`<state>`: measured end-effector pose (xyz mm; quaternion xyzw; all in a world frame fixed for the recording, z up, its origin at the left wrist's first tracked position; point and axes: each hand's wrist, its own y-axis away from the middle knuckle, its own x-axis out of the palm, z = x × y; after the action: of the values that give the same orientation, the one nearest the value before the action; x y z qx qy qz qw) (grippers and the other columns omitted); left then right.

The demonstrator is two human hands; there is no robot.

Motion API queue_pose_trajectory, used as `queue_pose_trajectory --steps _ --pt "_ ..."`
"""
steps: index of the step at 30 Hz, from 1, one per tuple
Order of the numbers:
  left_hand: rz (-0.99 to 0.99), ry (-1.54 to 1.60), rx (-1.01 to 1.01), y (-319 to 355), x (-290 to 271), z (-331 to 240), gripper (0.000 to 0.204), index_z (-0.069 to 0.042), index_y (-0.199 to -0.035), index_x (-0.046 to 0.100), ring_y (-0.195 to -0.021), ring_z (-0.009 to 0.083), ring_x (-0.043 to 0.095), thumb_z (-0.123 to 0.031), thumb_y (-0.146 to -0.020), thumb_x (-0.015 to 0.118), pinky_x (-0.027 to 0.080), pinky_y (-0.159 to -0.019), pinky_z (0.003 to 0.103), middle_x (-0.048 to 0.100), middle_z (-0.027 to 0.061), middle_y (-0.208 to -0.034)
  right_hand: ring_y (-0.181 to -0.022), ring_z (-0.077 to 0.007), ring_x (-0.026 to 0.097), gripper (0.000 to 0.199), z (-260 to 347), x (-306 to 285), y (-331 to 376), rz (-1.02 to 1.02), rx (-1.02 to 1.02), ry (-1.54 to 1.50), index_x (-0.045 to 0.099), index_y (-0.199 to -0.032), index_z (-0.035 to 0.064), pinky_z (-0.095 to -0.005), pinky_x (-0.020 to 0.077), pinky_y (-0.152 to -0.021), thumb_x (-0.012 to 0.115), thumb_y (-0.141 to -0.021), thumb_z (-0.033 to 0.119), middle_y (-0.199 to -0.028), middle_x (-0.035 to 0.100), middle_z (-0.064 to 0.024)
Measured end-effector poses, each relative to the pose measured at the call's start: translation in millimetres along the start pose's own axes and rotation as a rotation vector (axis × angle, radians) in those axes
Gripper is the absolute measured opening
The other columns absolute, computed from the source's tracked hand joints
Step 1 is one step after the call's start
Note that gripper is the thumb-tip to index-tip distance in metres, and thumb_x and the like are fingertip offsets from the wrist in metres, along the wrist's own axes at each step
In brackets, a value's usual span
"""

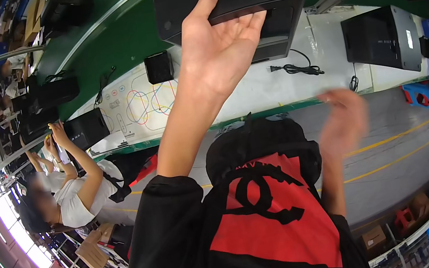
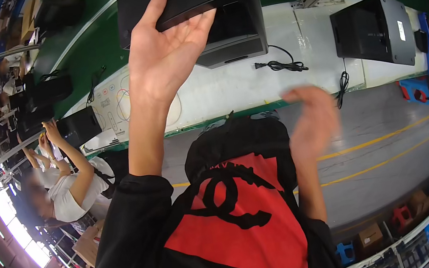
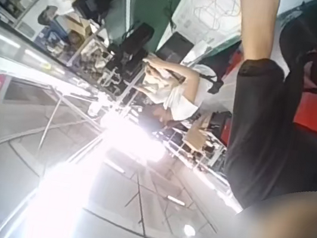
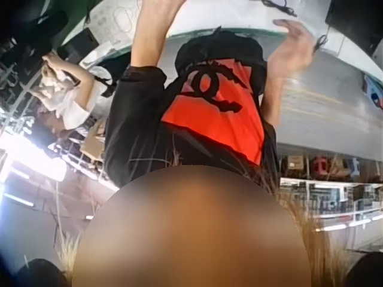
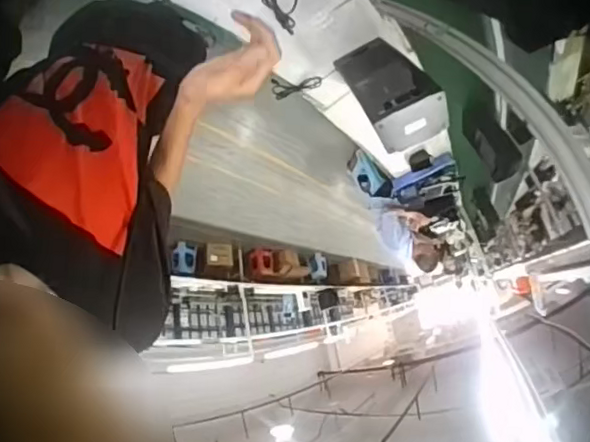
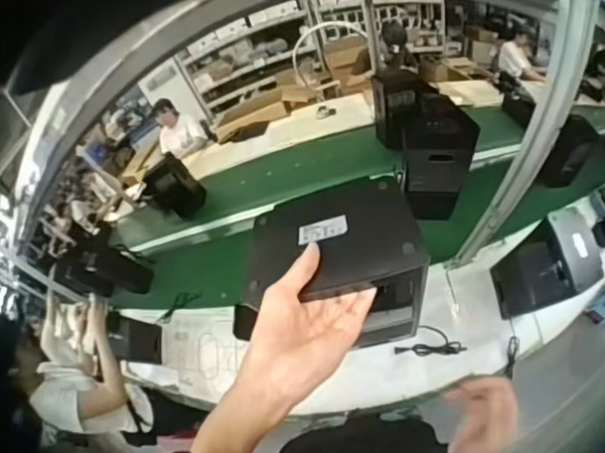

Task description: Assembling electronic components by connecting cables and fitting parts into a metal chassis on a production line.

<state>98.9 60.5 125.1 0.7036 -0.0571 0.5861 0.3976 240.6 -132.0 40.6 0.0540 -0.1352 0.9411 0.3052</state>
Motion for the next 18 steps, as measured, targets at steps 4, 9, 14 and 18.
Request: queue_pose_trajectory --steps 4,9,14,18 --pt "-0.003 0.000 -0.053 2 1 6 0.034 0.006 -0.115 0.051 -0.117 0.0244 0.051 -0.022 -0.096 0.054 0.034 -0.109 0.035 0.058 0.0135 -0.119 -0.119 -0.0342 0.050 0.075 -164 -21 22 -0.103 1.235 -0.857 0.044 -0.127 -0.0073 -0.0480 0.0308 -0.107 0.049 -0.089 0.057 -0.130 0.052 -0.0216" --pt "-0.039 0.044 -0.068 24 7 17 0.031 0.005 -0.115 0.053 -0.118 0.0255 0.051 -0.020 -0.096 0.054 0.034 -0.109 0.037 0.058 0.0139 -0.120 -0.137 -0.0354 0.029 0.103 -222 -7 -4 -0.317 1.147 -1.229 0.018 -0.144 -0.0066 -0.0546 0.0163 -0.114 0.049 -0.082 0.070 -0.147 0.032 -0.0221" --pt "-0.048 0.072 0.049 47 5 19 0.031 0.003 -0.116 0.053 -0.119 0.0266 0.052 -0.021 -0.096 0.054 0.038 -0.108 0.041 0.059 0.0134 -0.120 -0.137 -0.0287 0.032 0.104 -198 -8 -31 -0.177 0.844 -1.390 0.020 -0.144 -0.0058 -0.0455 0.0202 -0.114 0.053 -0.080 0.069 -0.149 0.029 -0.0209" --pt "-0.022 0.040 0.089 55 -15 14 0.032 0.000 -0.117 0.054 -0.119 0.0271 0.053 -0.023 -0.096 0.054 0.041 -0.106 0.042 0.058 0.0130 -0.121 -0.131 -0.0347 0.038 0.093 -190 -5 -47 -0.231 0.967 -1.255 0.031 -0.138 -0.0071 -0.0454 0.0276 -0.111 0.047 -0.085 0.067 -0.144 0.037 -0.0220"
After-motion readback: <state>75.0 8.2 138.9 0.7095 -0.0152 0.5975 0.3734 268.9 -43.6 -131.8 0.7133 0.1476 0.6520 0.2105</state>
